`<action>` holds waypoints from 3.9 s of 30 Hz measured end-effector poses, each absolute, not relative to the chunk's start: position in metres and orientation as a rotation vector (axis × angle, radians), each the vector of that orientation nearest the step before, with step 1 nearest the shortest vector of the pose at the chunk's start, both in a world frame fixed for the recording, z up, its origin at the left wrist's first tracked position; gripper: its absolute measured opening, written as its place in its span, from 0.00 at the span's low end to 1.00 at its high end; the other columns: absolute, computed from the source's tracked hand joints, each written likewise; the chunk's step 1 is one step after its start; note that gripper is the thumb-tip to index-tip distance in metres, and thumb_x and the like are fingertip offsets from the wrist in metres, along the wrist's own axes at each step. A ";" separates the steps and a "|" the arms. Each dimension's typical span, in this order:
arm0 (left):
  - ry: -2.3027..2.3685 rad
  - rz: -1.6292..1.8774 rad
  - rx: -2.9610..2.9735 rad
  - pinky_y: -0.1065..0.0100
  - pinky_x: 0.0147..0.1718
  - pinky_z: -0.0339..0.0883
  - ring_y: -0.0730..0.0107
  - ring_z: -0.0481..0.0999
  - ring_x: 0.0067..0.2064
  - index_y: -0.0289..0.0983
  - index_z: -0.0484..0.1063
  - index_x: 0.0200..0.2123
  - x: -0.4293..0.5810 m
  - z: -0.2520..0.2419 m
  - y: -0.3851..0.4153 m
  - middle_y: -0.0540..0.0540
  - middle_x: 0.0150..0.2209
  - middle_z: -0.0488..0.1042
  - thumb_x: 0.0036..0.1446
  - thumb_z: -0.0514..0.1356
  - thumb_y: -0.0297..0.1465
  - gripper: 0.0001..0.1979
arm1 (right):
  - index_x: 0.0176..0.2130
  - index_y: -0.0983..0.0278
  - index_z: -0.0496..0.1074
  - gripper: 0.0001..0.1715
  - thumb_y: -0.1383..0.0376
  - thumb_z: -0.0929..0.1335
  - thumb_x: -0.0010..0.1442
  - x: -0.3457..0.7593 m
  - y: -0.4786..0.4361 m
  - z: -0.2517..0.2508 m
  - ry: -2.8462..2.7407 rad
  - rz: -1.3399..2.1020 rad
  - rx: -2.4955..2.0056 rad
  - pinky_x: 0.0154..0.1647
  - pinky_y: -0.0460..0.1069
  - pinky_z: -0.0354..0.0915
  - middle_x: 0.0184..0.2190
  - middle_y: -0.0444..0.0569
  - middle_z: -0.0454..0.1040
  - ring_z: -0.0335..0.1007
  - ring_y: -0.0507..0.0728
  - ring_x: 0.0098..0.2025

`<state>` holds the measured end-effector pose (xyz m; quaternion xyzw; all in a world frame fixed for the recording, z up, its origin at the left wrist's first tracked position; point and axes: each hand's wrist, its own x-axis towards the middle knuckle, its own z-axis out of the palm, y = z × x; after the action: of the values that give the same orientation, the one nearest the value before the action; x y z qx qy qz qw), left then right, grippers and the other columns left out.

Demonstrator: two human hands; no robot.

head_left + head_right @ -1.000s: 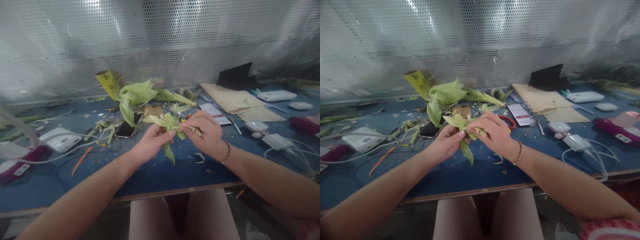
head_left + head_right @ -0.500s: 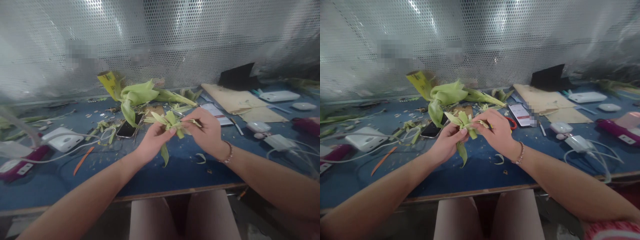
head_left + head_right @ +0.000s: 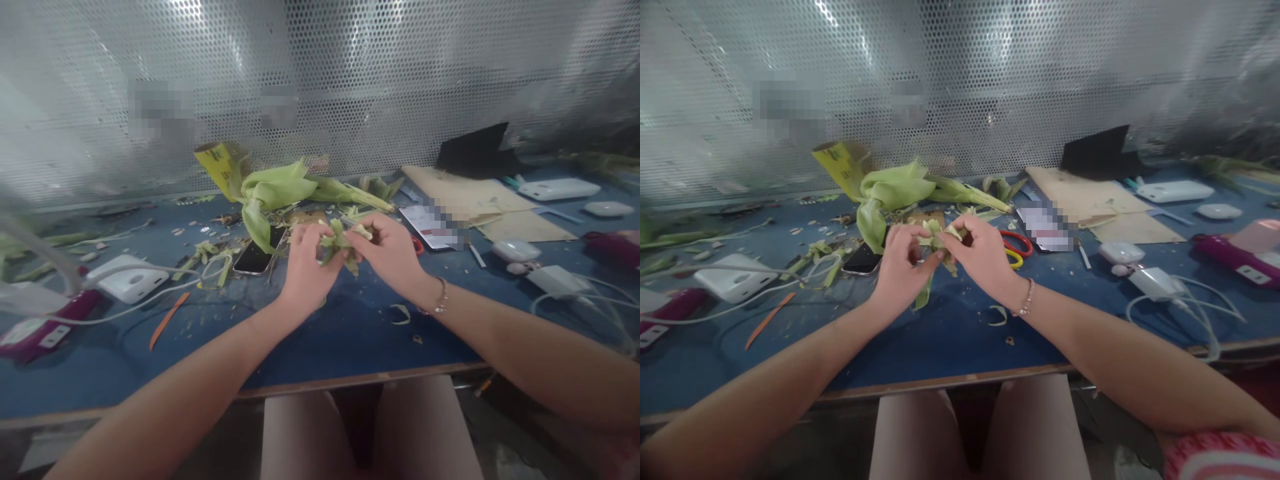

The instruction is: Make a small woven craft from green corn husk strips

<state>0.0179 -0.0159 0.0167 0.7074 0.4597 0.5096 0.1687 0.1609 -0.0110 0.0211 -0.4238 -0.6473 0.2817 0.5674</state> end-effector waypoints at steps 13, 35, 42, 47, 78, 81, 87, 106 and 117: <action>0.936 1.436 1.690 0.70 0.27 0.56 0.76 0.60 0.26 0.39 0.63 0.28 0.018 0.007 -0.003 0.54 0.25 0.61 0.48 0.65 0.32 0.12 | 0.32 0.62 0.66 0.17 0.58 0.74 0.46 0.155 0.007 -0.005 -1.320 1.046 -0.697 0.28 0.46 0.60 0.25 0.39 0.66 0.61 0.48 0.26; 1.015 1.521 1.502 0.68 0.33 0.63 0.73 0.66 0.30 0.38 0.65 0.29 0.024 0.007 -0.007 0.52 0.26 0.66 0.52 0.63 0.34 0.09 | 0.37 0.62 0.65 0.08 0.59 0.64 0.60 0.153 0.003 0.000 -1.558 0.471 -0.904 0.40 0.52 0.66 0.34 0.47 0.70 0.68 0.54 0.37; 0.964 1.524 1.320 0.71 0.29 0.62 0.75 0.65 0.27 0.38 0.63 0.29 0.025 -0.002 -0.005 0.54 0.24 0.65 0.49 0.63 0.31 0.09 | 0.35 0.62 0.63 0.04 0.64 0.64 0.58 0.151 0.004 -0.003 -1.639 0.384 -0.922 0.34 0.51 0.66 0.34 0.48 0.69 0.66 0.54 0.35; 0.936 1.512 1.293 0.72 0.29 0.62 0.76 0.65 0.27 0.39 0.62 0.27 0.025 0.001 -0.008 0.54 0.24 0.64 0.48 0.63 0.29 0.09 | 0.34 0.62 0.64 0.07 0.61 0.66 0.56 0.152 0.004 -0.002 -1.611 0.456 -0.947 0.35 0.51 0.66 0.32 0.47 0.70 0.68 0.55 0.34; 0.924 1.563 0.712 0.71 0.30 0.65 0.77 0.67 0.21 0.37 0.60 0.23 0.006 0.012 0.020 0.55 0.17 0.64 0.49 0.58 0.22 0.09 | 0.45 0.63 0.63 0.16 0.64 0.68 0.56 0.178 -0.007 0.013 -1.933 0.170 -0.731 0.43 0.55 0.66 0.38 0.50 0.67 0.66 0.57 0.40; 0.980 1.452 0.763 0.71 0.29 0.66 0.77 0.69 0.22 0.34 0.65 0.22 0.003 0.012 0.020 0.52 0.18 0.68 0.46 0.62 0.22 0.07 | 0.53 0.64 0.63 0.22 0.64 0.66 0.59 0.169 -0.022 0.015 -2.586 0.186 -0.332 0.55 0.58 0.60 0.48 0.55 0.69 0.62 0.60 0.54; 1.086 1.275 0.829 0.74 0.26 0.65 0.78 0.70 0.22 0.31 0.68 0.24 -0.002 0.017 0.017 0.50 0.20 0.70 0.47 0.61 0.21 0.04 | 0.55 0.67 0.65 0.20 0.65 0.62 0.64 0.152 -0.021 -0.002 -2.832 0.140 -0.408 0.51 0.57 0.63 0.48 0.56 0.72 0.66 0.59 0.51; 0.913 0.824 1.289 0.71 0.24 0.69 0.74 0.72 0.22 0.31 0.73 0.26 0.004 0.018 -0.006 0.45 0.23 0.73 0.50 0.63 0.44 0.19 | 0.36 0.65 0.70 0.09 0.74 0.64 0.55 0.177 -0.001 0.003 -2.296 -0.293 -0.834 0.47 0.56 0.60 0.40 0.53 0.65 0.59 0.59 0.43; 1.036 1.152 1.181 0.69 0.27 0.70 0.73 0.71 0.24 0.33 0.71 0.25 0.000 0.014 0.002 0.48 0.22 0.73 0.51 0.60 0.43 0.17 | 0.41 0.67 0.69 0.09 0.71 0.61 0.62 0.176 -0.007 0.010 -2.613 -0.385 -0.683 0.48 0.55 0.59 0.41 0.54 0.69 0.61 0.59 0.45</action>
<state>0.0002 0.0020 0.0145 0.5016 0.4397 0.4891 0.5620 0.1761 -0.0067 0.0098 -0.2452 -0.9374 -0.1383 0.2051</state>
